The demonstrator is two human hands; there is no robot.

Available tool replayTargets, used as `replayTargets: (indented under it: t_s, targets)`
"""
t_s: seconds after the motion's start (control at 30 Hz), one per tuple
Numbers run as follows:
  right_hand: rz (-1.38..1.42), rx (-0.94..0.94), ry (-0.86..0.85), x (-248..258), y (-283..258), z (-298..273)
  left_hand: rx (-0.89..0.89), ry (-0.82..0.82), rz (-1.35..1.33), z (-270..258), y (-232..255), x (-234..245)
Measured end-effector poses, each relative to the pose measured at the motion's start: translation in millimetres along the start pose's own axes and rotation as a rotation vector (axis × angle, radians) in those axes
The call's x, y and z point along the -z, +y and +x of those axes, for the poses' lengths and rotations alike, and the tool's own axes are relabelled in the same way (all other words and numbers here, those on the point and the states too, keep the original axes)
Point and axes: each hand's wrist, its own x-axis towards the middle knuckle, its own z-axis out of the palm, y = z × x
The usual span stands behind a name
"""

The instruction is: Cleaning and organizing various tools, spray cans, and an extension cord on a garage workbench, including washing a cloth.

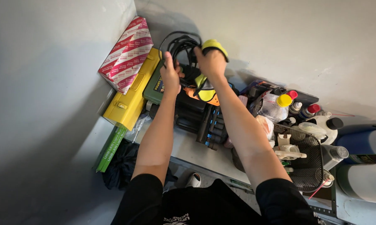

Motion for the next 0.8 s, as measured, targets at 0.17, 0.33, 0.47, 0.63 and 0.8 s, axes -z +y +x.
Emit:
replayTargets:
  t_s: [0.17,0.33,0.47,0.63,0.8]
  targets:
    - [-0.1,0.148,-0.053,-49.8,30.9,2.0,0.033,-0.122,-0.13,2.2,-4.6,5.4]
    - [-0.34,0.215,-0.107,-24.3,10.4,-11.0,0.095,-0.09,-0.24,-0.5,5.7,7.4]
    - [-0.169,0.479,0.099,-25.1,27.0,-17.3,0.191,-0.11,-0.4,-4.1,24.9,8.9]
    - [0.728,0.318,0.122,-29.9,75.4,-3.9,0.235,-0.072,-0.403,7.5,5.8,25.1]
    - [0.581,-0.275,-0.083,-52.5,128.7,30.6,0.224,-0.163,-0.518,13.4,-5.9,45.2]
